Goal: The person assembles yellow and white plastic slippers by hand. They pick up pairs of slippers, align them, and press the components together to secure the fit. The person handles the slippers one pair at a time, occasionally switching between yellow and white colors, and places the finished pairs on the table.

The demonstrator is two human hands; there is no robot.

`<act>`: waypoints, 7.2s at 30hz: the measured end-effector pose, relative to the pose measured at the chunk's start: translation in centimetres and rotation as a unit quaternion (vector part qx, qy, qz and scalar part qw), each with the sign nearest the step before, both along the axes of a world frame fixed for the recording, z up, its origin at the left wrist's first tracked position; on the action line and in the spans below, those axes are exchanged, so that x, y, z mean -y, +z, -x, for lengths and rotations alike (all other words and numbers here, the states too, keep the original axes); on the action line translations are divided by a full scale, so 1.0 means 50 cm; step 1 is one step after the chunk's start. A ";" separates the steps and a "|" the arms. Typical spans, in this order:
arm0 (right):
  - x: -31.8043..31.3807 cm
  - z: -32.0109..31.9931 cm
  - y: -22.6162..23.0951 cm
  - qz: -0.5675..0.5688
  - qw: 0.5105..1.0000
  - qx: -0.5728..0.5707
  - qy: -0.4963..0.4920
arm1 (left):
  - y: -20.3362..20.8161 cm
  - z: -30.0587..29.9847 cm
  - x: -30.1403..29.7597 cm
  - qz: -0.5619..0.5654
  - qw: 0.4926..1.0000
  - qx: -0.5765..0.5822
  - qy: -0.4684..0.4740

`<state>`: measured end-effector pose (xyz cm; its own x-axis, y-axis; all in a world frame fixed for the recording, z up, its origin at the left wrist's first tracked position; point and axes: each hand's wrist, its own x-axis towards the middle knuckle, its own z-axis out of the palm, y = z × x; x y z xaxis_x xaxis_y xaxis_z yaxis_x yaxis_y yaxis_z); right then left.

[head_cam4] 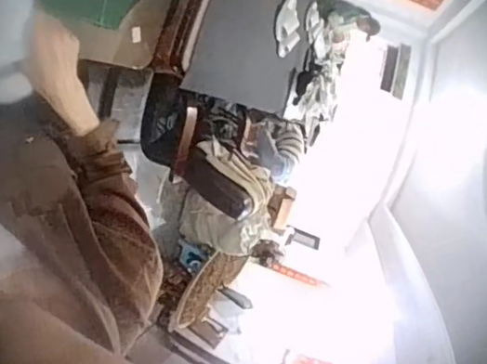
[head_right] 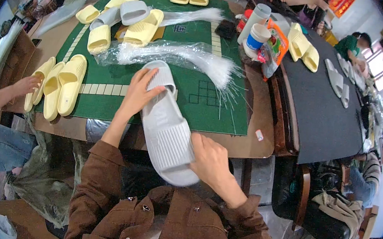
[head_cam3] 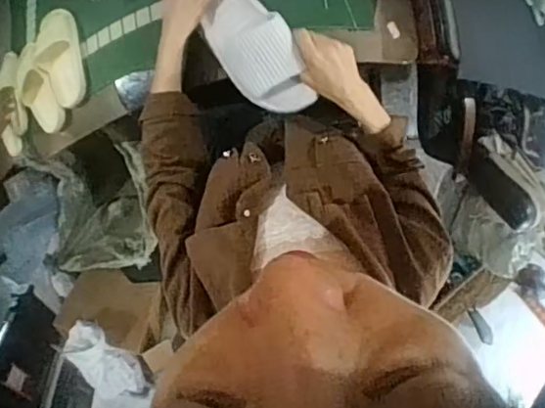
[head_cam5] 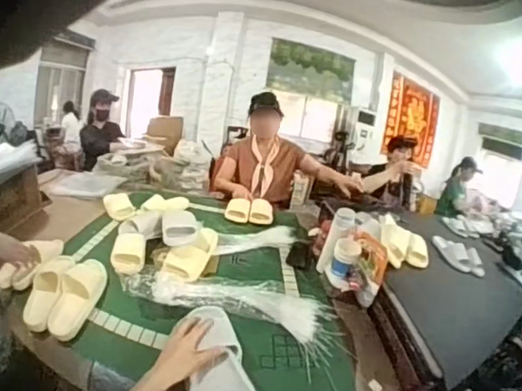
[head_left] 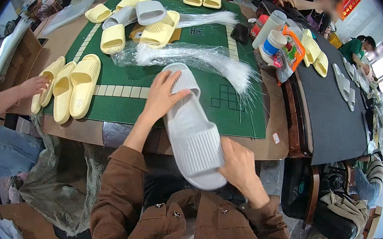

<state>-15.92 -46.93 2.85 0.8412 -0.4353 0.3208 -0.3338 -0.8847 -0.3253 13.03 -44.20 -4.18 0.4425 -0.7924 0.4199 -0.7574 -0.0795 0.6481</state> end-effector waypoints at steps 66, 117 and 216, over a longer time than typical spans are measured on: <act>0.077 0.147 0.143 -0.428 0.776 0.462 -0.006 | 0.156 0.263 -0.261 0.070 0.970 0.082 -0.217; 0.018 -0.008 -0.089 0.009 0.999 0.018 0.033 | 0.015 0.220 -0.047 -0.105 0.993 0.061 0.008; 0.203 -0.288 -0.048 -0.256 0.917 0.305 -0.004 | 0.066 0.063 0.082 0.020 0.920 -0.384 -0.073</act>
<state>-1.52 -57.08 0.44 0.5683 -0.6660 0.4832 0.0424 -0.5628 -0.8255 9.90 -48.30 -0.87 0.5118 -0.8572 0.0574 -0.0745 0.0223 0.9970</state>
